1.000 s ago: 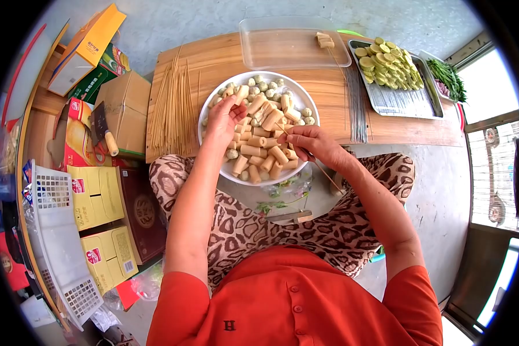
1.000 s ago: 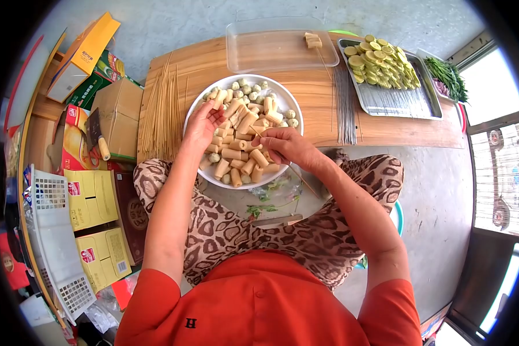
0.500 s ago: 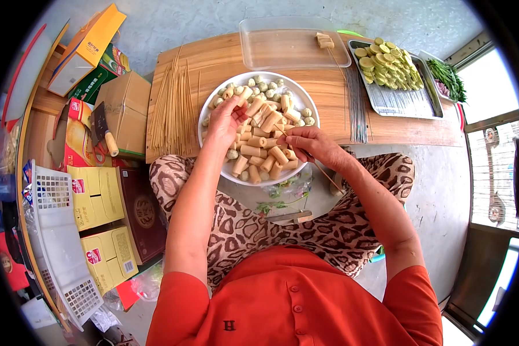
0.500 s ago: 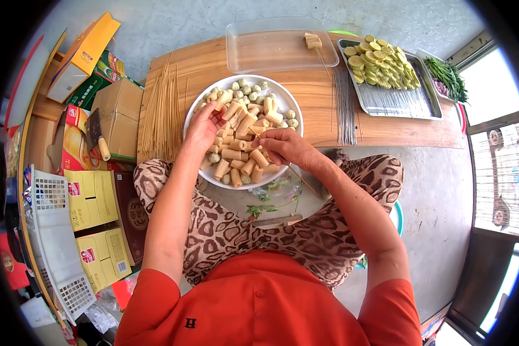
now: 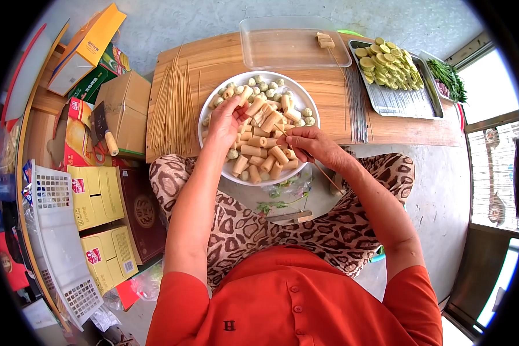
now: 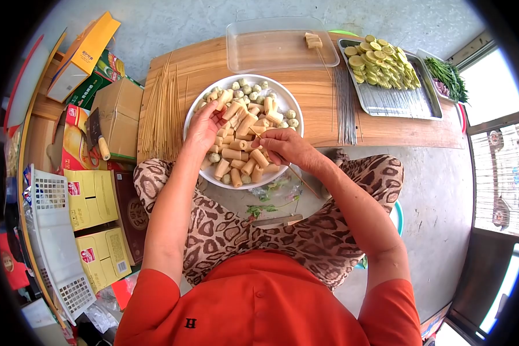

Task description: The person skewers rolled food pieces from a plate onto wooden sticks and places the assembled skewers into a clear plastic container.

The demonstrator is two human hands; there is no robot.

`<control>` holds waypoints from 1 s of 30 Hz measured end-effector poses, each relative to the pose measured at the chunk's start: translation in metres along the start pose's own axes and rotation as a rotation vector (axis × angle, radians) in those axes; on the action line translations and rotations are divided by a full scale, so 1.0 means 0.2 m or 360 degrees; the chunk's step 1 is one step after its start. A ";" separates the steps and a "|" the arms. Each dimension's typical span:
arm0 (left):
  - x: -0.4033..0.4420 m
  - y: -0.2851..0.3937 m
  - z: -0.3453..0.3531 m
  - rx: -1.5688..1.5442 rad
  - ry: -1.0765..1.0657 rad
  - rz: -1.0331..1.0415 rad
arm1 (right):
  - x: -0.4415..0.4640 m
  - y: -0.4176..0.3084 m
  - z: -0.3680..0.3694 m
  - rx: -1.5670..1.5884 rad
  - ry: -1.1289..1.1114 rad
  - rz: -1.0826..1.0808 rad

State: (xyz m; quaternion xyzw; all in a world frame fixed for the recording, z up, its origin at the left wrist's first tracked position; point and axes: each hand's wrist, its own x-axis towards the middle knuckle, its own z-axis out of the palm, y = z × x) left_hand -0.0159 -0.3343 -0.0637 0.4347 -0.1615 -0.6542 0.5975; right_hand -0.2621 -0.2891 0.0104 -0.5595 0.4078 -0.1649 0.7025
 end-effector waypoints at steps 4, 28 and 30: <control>0.00 0.00 0.00 0.0035 -0.0088 0.0000 | 0.00 0.00 0.00 0.0013 0.0004 0.0002; -0.04 0.03 0.01 0.0318 -0.0365 -0.0130 | 0.03 0.06 0.00 -0.0048 0.0054 -0.0073; -0.04 0.03 0.02 0.0294 -0.0370 -0.0130 | 0.04 0.09 0.00 0.0069 0.0061 -0.0137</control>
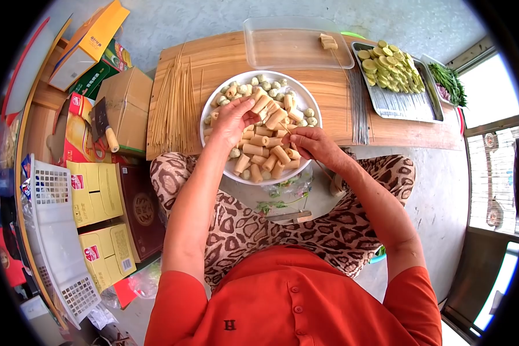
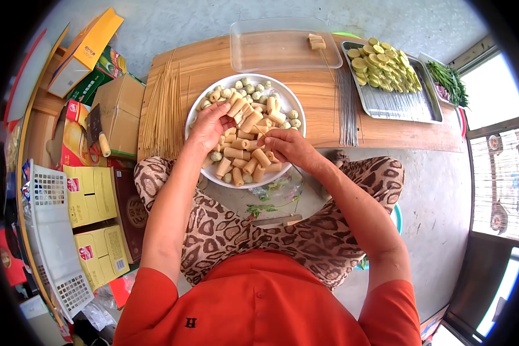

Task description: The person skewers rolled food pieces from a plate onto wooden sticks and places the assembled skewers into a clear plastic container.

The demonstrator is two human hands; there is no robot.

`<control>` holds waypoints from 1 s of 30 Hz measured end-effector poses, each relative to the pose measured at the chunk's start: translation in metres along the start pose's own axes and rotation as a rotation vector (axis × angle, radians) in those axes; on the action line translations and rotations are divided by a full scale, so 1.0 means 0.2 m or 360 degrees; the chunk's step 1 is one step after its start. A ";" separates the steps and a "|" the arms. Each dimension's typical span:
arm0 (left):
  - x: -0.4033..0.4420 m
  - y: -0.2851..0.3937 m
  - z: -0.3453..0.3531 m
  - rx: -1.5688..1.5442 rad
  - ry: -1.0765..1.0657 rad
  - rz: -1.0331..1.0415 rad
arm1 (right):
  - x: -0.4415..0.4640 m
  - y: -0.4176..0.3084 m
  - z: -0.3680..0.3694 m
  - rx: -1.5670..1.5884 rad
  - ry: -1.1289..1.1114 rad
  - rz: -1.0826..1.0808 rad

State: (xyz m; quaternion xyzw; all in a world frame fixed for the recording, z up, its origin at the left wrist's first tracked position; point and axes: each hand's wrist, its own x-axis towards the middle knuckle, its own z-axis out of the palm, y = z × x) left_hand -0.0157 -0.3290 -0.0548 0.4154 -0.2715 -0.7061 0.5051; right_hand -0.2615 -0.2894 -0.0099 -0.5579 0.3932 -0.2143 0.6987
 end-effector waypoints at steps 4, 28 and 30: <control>-0.01 0.00 0.03 -0.0066 0.0065 0.0099 | 0.00 -0.02 0.01 -0.0012 0.0047 -0.0023; 0.00 -0.01 0.00 -0.0126 0.0344 0.0227 | -0.01 0.03 0.02 -0.0919 0.0334 -0.0319; 0.00 -0.01 -0.01 -0.0139 0.0338 0.0227 | -0.01 0.03 0.03 -0.0915 0.0321 -0.0331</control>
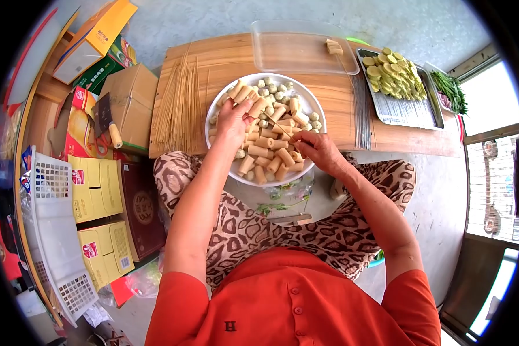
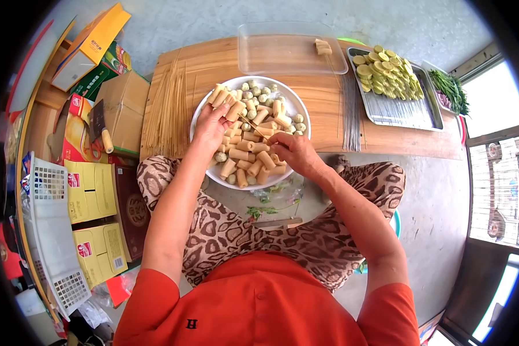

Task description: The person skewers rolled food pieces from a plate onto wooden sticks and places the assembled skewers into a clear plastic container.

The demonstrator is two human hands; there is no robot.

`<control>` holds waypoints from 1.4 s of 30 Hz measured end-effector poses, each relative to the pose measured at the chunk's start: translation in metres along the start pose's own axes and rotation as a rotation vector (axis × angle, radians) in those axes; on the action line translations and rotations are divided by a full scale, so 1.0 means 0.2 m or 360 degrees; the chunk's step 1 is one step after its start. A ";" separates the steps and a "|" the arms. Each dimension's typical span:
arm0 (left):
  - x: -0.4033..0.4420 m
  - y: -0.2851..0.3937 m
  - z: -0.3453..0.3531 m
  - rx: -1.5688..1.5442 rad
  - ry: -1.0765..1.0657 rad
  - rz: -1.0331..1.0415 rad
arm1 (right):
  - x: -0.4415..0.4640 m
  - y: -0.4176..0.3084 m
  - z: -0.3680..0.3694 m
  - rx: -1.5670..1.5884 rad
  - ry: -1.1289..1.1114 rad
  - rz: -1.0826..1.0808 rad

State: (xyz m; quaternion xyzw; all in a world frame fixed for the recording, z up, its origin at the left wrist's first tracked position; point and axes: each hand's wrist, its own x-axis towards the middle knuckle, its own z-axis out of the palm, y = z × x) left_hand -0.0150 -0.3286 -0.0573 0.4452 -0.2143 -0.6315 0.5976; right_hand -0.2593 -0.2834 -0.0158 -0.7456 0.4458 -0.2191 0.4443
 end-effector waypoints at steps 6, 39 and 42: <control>-0.03 0.02 0.03 0.0035 0.0039 -0.0037 | 0.00 -0.01 0.01 0.0033 -0.0019 0.0018; -0.16 0.09 0.19 0.0376 -0.0139 -0.0004 | 0.38 0.32 -0.60 0.0153 0.0704 0.0644; -0.18 0.09 0.20 0.0330 -0.0203 -0.0005 | 0.50 0.40 -0.68 0.0003 0.0772 0.0673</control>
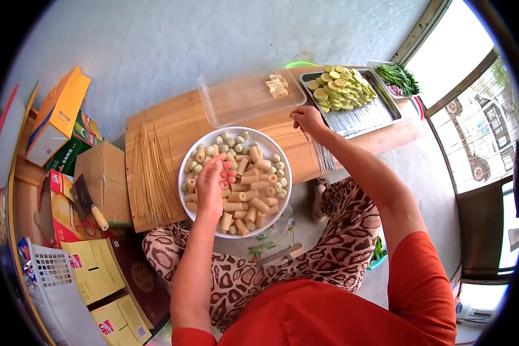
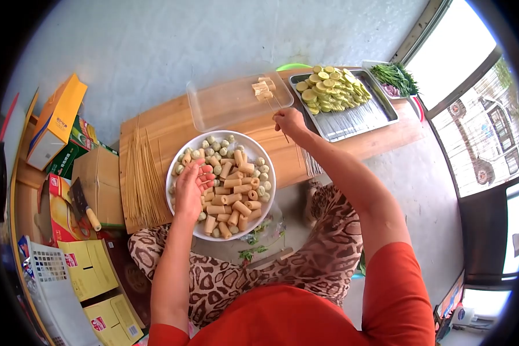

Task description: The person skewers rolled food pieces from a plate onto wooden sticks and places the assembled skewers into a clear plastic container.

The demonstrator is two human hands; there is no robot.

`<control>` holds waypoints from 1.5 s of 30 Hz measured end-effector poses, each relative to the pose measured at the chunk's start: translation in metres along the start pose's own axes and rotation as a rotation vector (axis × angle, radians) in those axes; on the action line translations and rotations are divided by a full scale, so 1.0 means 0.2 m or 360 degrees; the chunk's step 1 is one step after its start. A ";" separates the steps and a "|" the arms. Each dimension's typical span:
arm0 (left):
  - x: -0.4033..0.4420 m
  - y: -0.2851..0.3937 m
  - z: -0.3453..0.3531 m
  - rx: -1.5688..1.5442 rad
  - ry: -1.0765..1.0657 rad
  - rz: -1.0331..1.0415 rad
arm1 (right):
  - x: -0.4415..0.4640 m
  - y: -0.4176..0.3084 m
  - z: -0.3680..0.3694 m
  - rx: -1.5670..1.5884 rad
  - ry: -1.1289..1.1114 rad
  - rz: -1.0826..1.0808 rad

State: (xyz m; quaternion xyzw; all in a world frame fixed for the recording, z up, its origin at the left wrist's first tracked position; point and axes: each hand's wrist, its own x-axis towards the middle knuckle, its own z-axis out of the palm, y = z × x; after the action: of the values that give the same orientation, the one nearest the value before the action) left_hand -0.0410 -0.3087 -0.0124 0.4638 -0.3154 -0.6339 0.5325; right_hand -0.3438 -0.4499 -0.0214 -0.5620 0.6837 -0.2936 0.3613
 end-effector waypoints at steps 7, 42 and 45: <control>-0.01 0.02 0.02 0.0113 -0.0109 -0.0006 | 0.25 -0.06 0.07 -0.0424 0.0116 -0.0087; 0.09 -0.14 -0.44 0.0863 0.0169 0.0402 | -0.76 -0.01 0.05 -0.0210 -0.0335 -0.0665; 0.11 -0.14 -0.65 0.0979 0.0442 0.0430 | -0.78 0.10 0.10 -0.0093 -0.0479 -0.0532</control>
State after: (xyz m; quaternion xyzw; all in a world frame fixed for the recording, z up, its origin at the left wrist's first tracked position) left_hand 0.0674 -0.3116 -0.0920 0.6381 -0.4744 -0.3643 0.4848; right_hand -0.3217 -0.2921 -0.0239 -0.7153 0.5275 -0.2423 0.3890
